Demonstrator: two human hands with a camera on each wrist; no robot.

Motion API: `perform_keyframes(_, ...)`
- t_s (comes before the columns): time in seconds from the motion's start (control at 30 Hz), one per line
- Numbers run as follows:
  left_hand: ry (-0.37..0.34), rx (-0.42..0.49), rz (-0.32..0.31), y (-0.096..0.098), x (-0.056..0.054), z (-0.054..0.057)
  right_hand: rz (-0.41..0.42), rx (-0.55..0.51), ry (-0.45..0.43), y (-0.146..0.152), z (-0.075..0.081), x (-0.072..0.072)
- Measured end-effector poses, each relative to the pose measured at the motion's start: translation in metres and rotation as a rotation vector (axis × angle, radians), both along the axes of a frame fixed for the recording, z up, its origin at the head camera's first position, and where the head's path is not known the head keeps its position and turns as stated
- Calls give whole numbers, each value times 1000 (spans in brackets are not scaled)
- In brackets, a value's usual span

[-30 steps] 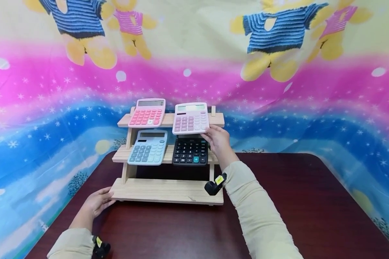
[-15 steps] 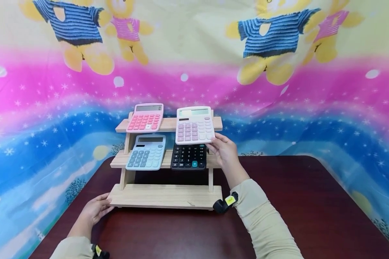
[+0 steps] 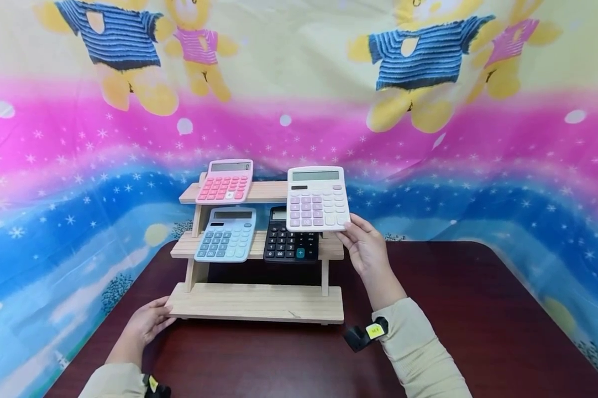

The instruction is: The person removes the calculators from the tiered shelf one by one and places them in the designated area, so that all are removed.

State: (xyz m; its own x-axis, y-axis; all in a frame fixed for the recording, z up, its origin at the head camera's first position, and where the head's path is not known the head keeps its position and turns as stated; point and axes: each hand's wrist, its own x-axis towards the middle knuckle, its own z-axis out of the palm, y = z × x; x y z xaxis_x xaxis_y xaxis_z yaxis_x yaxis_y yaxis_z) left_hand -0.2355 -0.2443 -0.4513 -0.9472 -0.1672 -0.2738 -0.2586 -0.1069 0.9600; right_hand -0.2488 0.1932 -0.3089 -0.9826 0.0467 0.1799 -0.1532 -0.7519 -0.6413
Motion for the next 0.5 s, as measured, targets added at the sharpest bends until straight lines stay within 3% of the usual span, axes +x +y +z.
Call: perform_keyframes(0.5, -3, -3, -13, -1, 0, 1, -3, -187, 18, 31, -19, 13)
